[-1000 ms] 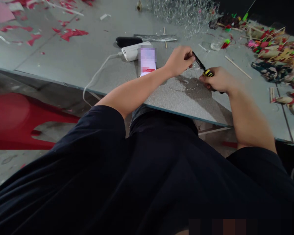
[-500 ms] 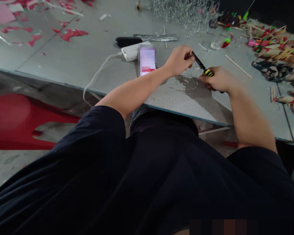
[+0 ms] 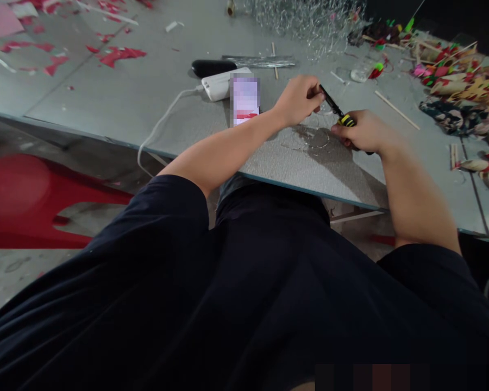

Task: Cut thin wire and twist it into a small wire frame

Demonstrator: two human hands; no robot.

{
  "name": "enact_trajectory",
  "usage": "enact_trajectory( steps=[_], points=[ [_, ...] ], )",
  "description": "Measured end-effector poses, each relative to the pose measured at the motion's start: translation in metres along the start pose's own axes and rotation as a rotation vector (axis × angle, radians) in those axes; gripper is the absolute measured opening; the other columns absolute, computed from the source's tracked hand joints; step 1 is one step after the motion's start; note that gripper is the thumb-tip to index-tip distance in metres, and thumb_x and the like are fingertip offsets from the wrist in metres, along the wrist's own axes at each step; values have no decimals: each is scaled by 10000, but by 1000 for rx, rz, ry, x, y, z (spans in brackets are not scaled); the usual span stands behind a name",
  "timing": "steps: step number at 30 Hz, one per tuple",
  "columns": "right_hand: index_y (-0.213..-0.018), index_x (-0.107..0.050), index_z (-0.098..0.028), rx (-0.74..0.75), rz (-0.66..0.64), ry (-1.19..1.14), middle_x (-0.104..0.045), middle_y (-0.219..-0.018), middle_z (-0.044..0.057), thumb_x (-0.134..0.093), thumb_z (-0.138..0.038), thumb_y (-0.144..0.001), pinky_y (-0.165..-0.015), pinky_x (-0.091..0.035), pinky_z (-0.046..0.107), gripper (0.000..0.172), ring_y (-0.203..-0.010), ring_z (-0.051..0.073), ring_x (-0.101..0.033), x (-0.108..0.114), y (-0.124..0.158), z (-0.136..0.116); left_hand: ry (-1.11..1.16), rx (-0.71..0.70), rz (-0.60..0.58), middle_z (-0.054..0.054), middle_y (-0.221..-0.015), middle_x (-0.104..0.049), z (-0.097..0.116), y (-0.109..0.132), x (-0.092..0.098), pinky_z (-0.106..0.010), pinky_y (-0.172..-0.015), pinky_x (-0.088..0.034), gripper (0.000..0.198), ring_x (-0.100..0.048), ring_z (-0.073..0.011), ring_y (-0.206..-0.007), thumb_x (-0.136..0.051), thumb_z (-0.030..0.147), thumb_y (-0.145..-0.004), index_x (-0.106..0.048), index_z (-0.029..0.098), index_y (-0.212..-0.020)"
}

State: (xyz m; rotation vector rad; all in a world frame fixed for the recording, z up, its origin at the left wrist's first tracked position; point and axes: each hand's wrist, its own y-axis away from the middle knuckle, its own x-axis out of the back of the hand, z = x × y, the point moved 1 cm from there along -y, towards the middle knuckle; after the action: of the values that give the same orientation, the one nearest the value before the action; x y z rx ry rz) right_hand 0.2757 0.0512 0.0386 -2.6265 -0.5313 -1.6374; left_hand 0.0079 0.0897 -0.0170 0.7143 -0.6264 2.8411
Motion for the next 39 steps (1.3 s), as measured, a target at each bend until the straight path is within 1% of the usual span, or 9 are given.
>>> enact_trajectory(
  steps=[4, 8, 12, 16, 21, 27, 33, 37, 39],
  points=[
    [-939, -688, -248, 4, 1, 5, -734, -770, 29, -890, -344, -1293, -758, -451, 402, 419, -713, 193, -585, 1, 0, 0, -31, -5, -10, -16, -1122, -983, 1, 1, -1, -497, -1037, -672, 327, -727, -213, -910, -654, 376, -1190, -540, 408, -885],
    [-934, -688, -245, 5, 2, -7, -729, -760, 38, -900, -337, -1279, -758, -440, 410, 415, -712, 194, -572, 1, 0, -1, -14, -30, 1, -10, -1063, -965, 0, 0, -1, -503, -1019, -681, 347, -733, -214, -881, -662, 356, -1177, -530, 417, -862],
    [-943, -684, -243, 9, 2, 1, -728, -758, 30, -884, -334, -1302, -788, -452, 410, 421, -715, 186, -569, 0, 1, -1, -44, -30, 8, -1, -1054, -968, 3, 1, -1, -469, -1015, -689, 344, -718, -189, -872, -654, 337, -1181, -533, 402, -866],
    [-950, -694, -246, 4, -1, 9, -741, -798, 44, -891, -332, -1300, -817, -486, 406, 411, -748, 204, -575, 0, 0, -1, -105, 2, 0, -4, -1106, -982, 9, 3, 1, -440, -1007, -685, 349, -718, -189, -928, -655, 344, -1202, -547, 398, -875],
    [-964, -700, -249, -12, -6, 13, -756, -825, 55, -896, -344, -1298, -823, -503, 397, 398, -774, 211, -580, -1, -1, -2, -151, 3, -5, -5, -1108, -984, 12, 5, 5, -476, -1051, -659, 365, -733, -238, -1060, -689, 356, -1178, -555, 413, -843],
    [-970, -699, -246, -17, 2, 29, -760, -810, 43, -898, -345, -1284, -714, -445, 384, 385, -707, 189, -582, -1, 1, -3, -142, -65, 22, -31, -1010, -958, 9, 6, 4, -487, -995, -613, 401, -690, -237, -963, -703, 291, -1134, -504, 416, -809],
    [-993, -700, -251, -13, -5, 29, -756, -802, 37, -902, -395, -1290, -763, -498, 368, 387, -736, 187, -556, -1, 0, 0, -144, -88, 13, -17, -993, -942, 7, 5, 4, -473, -970, -589, 353, -673, -240, -959, -707, 336, -1145, -558, 443, -843],
    [-990, -692, -254, -7, -11, 40, -758, -828, 43, -895, -388, -1303, -808, -530, 388, 396, -734, 197, -585, -1, -1, 0, -192, -71, 14, -41, -1051, -974, 4, 4, 2, -498, -1055, -607, 336, -712, -254, -1017, -713, 357, -1131, -551, 428, -844],
    [-978, -685, -254, 5, -13, 51, -759, -830, 46, -892, -372, -1306, -814, -528, 396, 406, -734, 198, -597, 0, -2, 0, -204, -76, 27, -50, -1073, -981, 3, 3, 2, -526, -1095, -621, 268, -758, -272, -1052, -683, 393, -1122, -611, 425, -865]
  ],
)
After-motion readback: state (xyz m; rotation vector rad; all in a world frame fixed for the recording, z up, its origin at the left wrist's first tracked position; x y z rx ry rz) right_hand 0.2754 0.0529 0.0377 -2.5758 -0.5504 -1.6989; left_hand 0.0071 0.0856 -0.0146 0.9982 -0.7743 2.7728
